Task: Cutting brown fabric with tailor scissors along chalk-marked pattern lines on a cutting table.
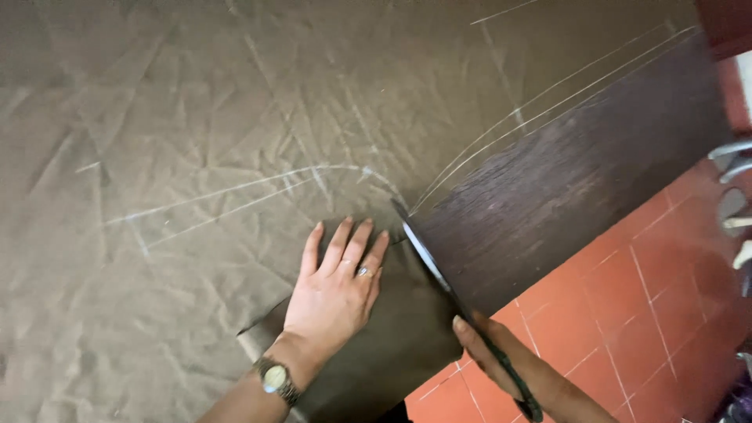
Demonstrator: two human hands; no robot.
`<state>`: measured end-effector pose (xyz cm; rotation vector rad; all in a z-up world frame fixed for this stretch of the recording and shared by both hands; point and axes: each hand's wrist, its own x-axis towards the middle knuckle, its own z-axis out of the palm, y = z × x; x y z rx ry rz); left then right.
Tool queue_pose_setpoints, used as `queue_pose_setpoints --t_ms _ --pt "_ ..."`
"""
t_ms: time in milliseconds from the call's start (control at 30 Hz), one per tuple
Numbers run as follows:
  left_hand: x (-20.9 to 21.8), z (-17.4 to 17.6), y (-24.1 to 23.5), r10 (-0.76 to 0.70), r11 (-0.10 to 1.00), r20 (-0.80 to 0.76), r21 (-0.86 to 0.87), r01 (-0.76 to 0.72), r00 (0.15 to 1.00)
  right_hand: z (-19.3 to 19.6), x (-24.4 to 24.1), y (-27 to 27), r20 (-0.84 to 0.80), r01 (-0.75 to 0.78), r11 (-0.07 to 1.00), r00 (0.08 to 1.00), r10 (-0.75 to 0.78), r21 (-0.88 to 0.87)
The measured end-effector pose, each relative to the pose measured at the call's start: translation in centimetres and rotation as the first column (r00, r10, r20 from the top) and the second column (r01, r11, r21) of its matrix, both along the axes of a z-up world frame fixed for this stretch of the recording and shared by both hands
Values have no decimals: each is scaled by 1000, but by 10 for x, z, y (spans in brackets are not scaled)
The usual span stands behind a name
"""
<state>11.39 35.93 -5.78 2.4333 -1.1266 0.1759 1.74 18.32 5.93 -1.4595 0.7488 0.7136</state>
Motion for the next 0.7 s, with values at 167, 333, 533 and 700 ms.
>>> queue_pose_setpoints --t_ms 167,333,533,700 --pt "0 -2 -2 -4 999 25 36 3 1000 26 -37 -25 -16 232 728 957 -290 646" --pt "1 0 -3 5 999 36 39 -6 999 36 -31 -23 112 -191 975 978 178 116" --pt "1 1 -3 9 999 49 40 -11 999 16 5 4 -21 -13 999 1000 12 -33" --pt "1 0 -4 14 999 57 48 -17 998 21 -13 -4 -142 149 986 977 -158 -75"
